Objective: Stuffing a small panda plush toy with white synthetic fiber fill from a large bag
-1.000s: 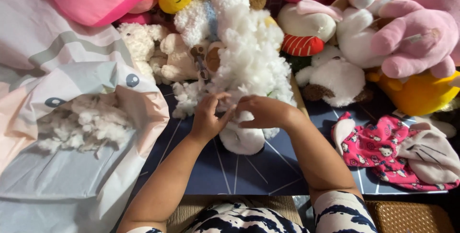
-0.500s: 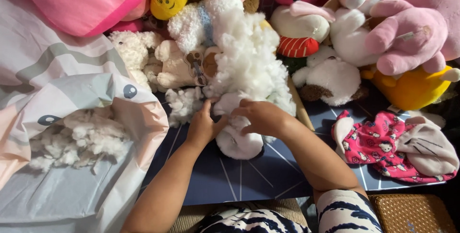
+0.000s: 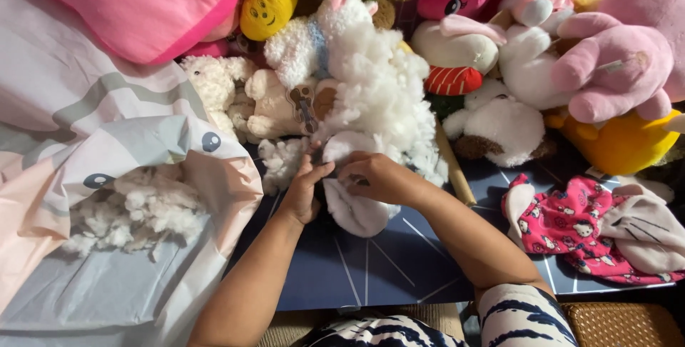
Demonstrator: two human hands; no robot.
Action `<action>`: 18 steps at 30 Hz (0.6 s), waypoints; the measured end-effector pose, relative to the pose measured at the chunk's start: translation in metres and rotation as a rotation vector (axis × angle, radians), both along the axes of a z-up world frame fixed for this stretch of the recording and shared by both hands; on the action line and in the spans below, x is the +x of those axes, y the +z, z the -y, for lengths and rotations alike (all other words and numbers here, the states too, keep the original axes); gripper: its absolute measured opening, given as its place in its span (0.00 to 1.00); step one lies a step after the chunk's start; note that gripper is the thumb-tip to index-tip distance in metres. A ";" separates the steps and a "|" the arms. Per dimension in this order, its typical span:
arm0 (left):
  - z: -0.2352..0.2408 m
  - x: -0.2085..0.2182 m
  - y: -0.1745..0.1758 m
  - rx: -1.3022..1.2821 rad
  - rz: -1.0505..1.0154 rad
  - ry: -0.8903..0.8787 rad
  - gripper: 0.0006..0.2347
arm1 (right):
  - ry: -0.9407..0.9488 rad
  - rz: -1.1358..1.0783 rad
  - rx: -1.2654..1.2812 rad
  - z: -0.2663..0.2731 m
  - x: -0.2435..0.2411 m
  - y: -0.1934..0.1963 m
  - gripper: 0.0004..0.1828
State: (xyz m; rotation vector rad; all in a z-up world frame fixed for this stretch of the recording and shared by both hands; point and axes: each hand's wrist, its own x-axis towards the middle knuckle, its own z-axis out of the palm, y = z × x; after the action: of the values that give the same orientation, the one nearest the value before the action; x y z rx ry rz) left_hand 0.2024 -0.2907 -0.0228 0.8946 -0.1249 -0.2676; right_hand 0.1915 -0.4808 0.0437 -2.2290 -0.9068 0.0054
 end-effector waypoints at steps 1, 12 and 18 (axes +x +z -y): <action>-0.004 0.012 -0.016 0.000 -0.001 0.000 0.23 | 0.000 -0.001 0.000 0.000 0.001 -0.001 0.14; -0.009 0.023 -0.019 -0.019 0.067 -0.010 0.25 | -0.028 -0.018 0.191 0.011 0.032 -0.031 0.09; -0.005 0.017 -0.013 0.070 0.158 0.016 0.22 | -0.010 0.046 0.077 0.004 0.039 -0.064 0.07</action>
State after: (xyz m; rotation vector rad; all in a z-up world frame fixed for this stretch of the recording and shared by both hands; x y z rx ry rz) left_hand 0.2191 -0.2854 -0.0354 0.9857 -0.2555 -0.1870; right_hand 0.2300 -0.4845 -0.0208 -2.1704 -0.9059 -0.0843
